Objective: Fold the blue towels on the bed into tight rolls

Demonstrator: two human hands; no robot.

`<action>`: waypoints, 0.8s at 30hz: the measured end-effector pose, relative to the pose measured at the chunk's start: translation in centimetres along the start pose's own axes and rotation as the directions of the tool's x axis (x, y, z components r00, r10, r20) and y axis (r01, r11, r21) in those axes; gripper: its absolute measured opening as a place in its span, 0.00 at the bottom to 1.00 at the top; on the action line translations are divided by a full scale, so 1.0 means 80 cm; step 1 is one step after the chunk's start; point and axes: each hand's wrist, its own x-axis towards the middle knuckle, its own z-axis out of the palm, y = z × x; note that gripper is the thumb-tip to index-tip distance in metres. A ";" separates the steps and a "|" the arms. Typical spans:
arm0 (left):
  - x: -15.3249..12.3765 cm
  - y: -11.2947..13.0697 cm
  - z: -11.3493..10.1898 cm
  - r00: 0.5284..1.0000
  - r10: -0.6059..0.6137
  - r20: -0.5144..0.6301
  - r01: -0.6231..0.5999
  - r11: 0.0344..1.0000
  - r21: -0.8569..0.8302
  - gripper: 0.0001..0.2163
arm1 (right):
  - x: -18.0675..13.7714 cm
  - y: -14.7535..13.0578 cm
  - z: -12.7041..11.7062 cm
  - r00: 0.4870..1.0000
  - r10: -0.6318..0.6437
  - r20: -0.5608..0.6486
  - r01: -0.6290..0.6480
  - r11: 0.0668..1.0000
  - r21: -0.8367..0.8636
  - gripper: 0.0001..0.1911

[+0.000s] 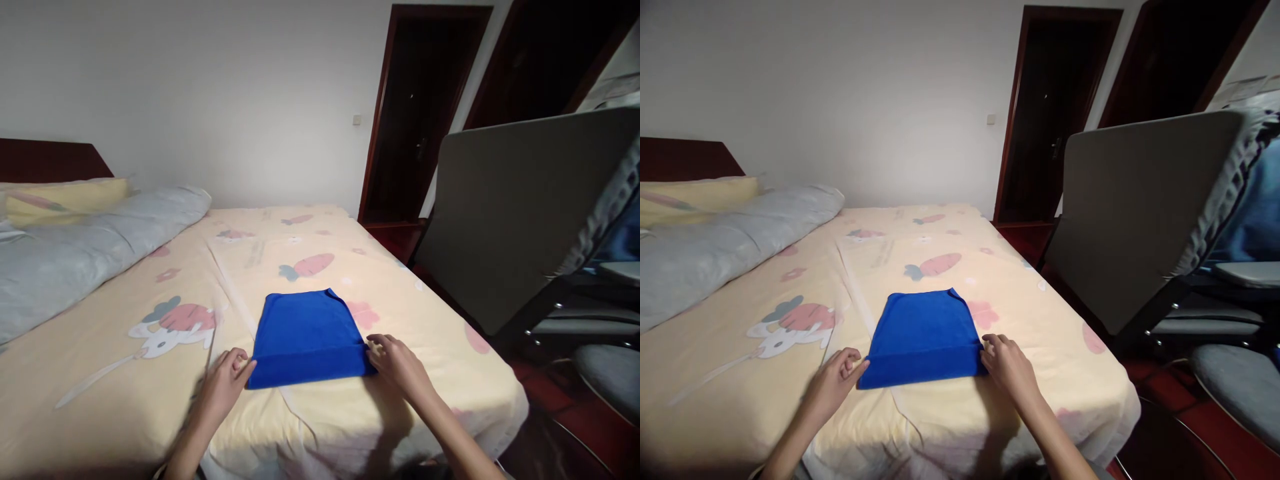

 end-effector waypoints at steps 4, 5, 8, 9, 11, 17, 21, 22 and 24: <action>-0.002 0.027 0.008 0.907 0.421 -0.020 -0.408 0.889 0.207 0.14 | -0.006 -0.038 0.022 0.926 -0.377 -0.002 0.377 0.926 -0.038 0.20; -0.003 0.035 0.014 0.847 0.529 0.044 -0.523 0.817 0.242 0.15 | -0.007 -0.049 0.031 0.877 -0.478 0.042 0.480 0.877 -0.028 0.23; -0.003 0.052 0.040 0.671 0.696 0.254 -0.740 0.608 0.289 0.22 | -0.012 -0.070 0.060 0.718 -0.674 0.175 0.688 0.725 -0.026 0.28; -0.003 0.055 0.048 0.638 0.710 0.297 -0.769 0.570 0.290 0.24 | -0.012 -0.073 0.068 0.687 -0.699 0.199 0.718 0.695 -0.034 0.29; -0.002 0.053 0.059 0.618 0.714 0.330 -0.786 0.544 0.294 0.25 | -0.012 -0.070 0.079 0.660 -0.720 0.213 0.744 0.665 -0.059 0.28; 0.001 0.018 0.052 0.642 0.680 0.353 -0.766 0.589 0.258 0.27 | -0.010 -0.024 0.062 0.677 -0.717 0.163 0.734 0.672 -0.092 0.30; -0.002 -0.004 0.040 0.700 0.643 0.311 -0.712 0.666 0.225 0.27 | -0.013 0.015 0.036 0.735 -0.664 0.135 0.677 0.730 -0.095 0.31; -0.003 -0.007 0.038 0.710 0.638 0.298 -0.701 0.681 0.211 0.26 | -0.014 0.023 0.031 0.749 -0.649 0.134 0.662 0.744 -0.095 0.31; -0.003 -0.011 0.036 0.716 0.635 0.290 -0.692 0.699 0.180 0.25 | -0.016 0.033 0.024 0.768 -0.626 0.138 0.639 0.763 -0.094 0.30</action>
